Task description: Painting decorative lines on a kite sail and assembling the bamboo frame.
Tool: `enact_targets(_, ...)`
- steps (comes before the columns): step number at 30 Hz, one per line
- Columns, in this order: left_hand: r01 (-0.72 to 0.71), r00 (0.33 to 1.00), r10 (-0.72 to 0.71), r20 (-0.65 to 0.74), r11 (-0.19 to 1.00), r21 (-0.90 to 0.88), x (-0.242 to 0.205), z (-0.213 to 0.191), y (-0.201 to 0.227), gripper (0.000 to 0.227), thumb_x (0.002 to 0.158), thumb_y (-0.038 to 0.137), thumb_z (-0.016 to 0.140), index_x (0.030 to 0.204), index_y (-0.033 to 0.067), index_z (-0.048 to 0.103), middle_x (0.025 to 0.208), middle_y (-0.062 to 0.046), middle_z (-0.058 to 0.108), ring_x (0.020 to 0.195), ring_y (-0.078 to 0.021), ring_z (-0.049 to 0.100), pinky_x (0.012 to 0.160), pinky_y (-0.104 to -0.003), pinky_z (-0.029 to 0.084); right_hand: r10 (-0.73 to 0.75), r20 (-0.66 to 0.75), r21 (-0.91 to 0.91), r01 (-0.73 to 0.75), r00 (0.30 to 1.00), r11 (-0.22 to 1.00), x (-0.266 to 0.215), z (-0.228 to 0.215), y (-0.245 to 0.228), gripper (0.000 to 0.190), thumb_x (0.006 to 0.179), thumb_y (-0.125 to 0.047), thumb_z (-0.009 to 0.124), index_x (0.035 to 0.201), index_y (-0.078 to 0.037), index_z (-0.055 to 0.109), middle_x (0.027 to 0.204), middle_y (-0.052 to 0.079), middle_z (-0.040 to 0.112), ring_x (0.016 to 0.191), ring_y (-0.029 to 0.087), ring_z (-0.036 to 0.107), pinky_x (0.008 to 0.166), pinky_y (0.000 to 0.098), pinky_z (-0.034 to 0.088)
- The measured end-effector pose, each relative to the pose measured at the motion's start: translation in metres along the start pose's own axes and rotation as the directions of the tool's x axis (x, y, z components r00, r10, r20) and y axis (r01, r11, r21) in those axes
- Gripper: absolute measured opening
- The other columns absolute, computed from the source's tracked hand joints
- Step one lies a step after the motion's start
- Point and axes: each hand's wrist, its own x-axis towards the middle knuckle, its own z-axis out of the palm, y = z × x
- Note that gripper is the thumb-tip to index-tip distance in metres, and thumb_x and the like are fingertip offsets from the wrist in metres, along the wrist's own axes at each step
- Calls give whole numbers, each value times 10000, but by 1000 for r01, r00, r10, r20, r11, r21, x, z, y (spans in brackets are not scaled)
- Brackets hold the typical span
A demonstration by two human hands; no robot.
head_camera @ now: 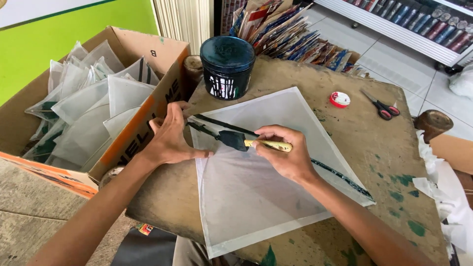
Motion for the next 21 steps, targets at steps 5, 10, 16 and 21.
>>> enact_targets(5,-10,1000,10,-5,1000,-2,3,1,-3,1142,544,486,952,1376,135,253,1263,-153,403,1243,-419,546,1039,-603,179,-16,0,-8,16,1000,1000,-8,-15,-2,298,704,111,774,989,26,773,733,178,743,610,177,720,581,289,585)
enact_targets(10,-7,1000,7,1,1000,2,3,2,-4,1136,541,459,959,1376,142,257,1267,-154,398,1240,-422,542,1047,-610,162,-42,-2,11,42,999,999,-18,-31,-7,289,715,132,757,992,51,765,751,206,745,614,190,720,578,314,594)
enact_targets(16,-13,1000,13,11,1000,6,3,0,0,1093,554,418,942,1367,152,262,1253,-157,397,1237,-436,538,1055,-621,153,-70,-9,-15,69,998,997,-34,-52,-12,292,696,147,773,973,57,771,743,208,747,612,198,735,582,327,615)
enact_targets(21,-68,998,68,2,997,41,7,4,-7,1061,561,435,941,1343,150,284,1281,-157,395,1246,-416,527,1044,-618,153,-46,4,-51,46,999,998,-43,-70,-16,301,701,134,766,991,55,770,753,225,750,616,213,732,581,341,609)
